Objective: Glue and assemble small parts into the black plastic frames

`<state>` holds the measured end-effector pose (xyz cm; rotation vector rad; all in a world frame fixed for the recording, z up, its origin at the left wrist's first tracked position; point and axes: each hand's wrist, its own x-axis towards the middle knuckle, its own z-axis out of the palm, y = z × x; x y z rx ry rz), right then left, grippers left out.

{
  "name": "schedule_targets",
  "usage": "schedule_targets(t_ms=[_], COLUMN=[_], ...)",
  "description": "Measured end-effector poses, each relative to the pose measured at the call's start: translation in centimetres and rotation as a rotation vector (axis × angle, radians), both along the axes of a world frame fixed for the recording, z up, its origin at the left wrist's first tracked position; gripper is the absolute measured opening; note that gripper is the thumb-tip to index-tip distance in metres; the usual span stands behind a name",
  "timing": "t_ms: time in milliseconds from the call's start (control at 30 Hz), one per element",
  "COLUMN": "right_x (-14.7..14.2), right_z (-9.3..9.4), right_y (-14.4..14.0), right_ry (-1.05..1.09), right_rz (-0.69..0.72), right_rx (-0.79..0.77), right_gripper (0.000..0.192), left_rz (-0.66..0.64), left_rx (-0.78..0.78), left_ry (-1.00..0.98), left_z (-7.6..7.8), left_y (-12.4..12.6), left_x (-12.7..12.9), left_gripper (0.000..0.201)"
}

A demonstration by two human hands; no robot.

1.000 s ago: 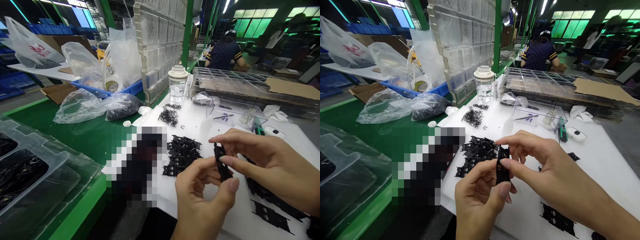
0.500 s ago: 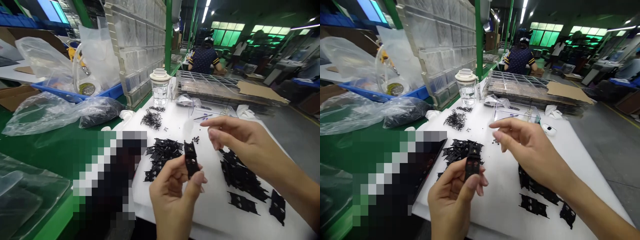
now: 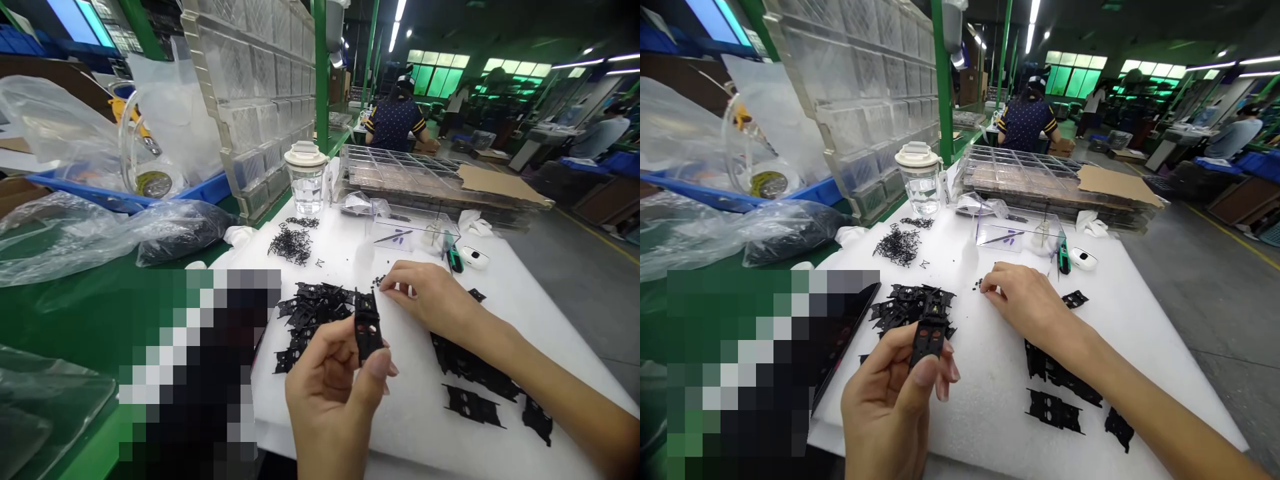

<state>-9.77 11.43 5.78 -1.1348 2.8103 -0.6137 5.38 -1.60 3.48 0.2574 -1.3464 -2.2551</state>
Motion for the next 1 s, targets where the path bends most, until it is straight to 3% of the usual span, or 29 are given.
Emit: schedule_targets(t_ms=[367,733,1000], right_x=[-1.4,-1.4,-1.3], right_z=[-2.7,-0.6,-1.2], right_y=[0.9,0.9,0.6], right_ry=[-0.03,-0.056,-0.018], right_rz=[0.065,0.066,0.097], right_rx=[-0.119,-0.042,-0.071], right_gripper=[0.021,0.018,0.018], left_rz=[-0.041,-0.057,-0.067], left_rx=[0.167,0.035,0.03], left_ry=[0.057,-0.033,-0.03], left_z=[-0.7,0.2,0.1], left_y=[1.2,0.1,0.2], left_x=[-0.2,0.3,0.2], left_gripper=[0.027,0.024,0.022])
